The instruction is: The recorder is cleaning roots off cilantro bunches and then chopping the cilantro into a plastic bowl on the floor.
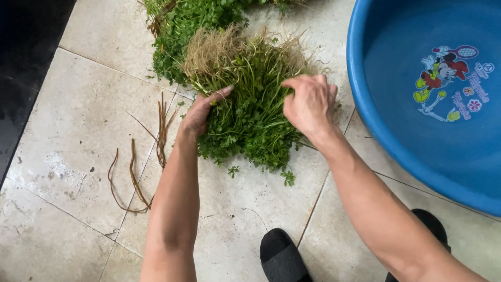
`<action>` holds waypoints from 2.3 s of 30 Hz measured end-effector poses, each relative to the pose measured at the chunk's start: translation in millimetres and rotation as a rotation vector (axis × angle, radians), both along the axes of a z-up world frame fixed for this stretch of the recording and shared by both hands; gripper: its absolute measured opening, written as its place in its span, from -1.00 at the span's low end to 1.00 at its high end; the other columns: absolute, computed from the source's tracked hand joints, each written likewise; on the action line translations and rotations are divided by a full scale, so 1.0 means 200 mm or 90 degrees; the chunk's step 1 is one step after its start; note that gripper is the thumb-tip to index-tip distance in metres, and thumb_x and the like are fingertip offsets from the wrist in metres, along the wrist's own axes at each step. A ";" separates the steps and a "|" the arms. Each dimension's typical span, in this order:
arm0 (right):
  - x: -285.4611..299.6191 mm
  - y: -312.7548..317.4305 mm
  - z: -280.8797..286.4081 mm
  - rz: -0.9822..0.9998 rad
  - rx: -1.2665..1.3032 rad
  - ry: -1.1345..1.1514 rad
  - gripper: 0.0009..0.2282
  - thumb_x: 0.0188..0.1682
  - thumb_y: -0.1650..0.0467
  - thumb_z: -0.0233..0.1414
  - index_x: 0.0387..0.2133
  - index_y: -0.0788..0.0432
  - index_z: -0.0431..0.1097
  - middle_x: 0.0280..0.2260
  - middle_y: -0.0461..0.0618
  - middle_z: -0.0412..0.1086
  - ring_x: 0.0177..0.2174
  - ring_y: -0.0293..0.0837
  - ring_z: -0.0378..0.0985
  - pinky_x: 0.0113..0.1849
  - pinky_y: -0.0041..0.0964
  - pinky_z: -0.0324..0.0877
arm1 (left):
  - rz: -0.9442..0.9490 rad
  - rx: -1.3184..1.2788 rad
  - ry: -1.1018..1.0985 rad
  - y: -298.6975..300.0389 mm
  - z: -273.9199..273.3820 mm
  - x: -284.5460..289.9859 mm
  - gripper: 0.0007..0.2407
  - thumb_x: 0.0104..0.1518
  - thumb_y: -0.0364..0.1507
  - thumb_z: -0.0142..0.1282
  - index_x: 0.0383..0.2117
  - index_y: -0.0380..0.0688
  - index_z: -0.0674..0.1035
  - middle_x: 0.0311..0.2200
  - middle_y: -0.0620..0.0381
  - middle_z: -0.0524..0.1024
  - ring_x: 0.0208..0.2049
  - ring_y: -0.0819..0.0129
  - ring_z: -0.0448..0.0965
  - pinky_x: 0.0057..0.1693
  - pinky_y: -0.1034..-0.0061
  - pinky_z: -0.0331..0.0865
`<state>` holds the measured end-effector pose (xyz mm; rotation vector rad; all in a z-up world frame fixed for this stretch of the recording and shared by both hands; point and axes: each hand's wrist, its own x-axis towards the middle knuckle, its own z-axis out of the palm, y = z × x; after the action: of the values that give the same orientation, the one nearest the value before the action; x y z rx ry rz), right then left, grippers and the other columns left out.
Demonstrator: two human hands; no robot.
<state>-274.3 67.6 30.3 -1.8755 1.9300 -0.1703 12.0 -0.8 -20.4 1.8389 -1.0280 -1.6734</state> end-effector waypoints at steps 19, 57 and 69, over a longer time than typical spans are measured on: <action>0.49 -0.22 -0.11 -0.153 0.044 -0.830 -0.57 0.01 0.34 -0.20 0.17 0.18 0.24 0.13 0.17 0.35 0.11 -0.01 0.36 0.14 -0.01 0.22 | -0.106 -0.134 0.064 0.03 0.11 -0.03 -0.28 -0.25 -0.21 0.48 0.14 -0.24 0.50 0.10 -0.05 0.57 0.12 0.14 0.53 0.28 0.34 0.37; 0.38 -0.14 -0.40 -0.028 0.032 -0.764 -0.25 0.04 -0.14 -0.62 0.42 -0.10 -0.64 0.46 -0.02 -0.73 0.39 0.14 -0.05 0.29 0.31 -0.25 | 0.116 -0.155 0.098 -0.01 0.08 0.10 -0.35 -0.20 -0.19 0.30 0.13 -0.14 0.53 0.12 -0.03 0.55 0.18 0.12 0.49 0.35 0.24 0.23; 0.35 -0.15 -0.38 -0.104 0.133 -0.740 -0.23 -0.01 -0.14 -0.57 0.39 -0.14 -0.68 0.41 0.11 -0.11 0.35 0.17 -0.03 0.24 0.45 -0.25 | 0.199 -0.463 0.496 0.11 0.49 0.43 -0.45 0.02 -0.19 0.19 0.16 -0.23 0.51 0.04 -0.14 0.51 0.07 0.00 0.54 0.19 0.19 0.51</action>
<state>-203.9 36.7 -45.3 -1.0363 1.1809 -0.8501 98.7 20.2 78.5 0.7272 -0.7827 -1.3646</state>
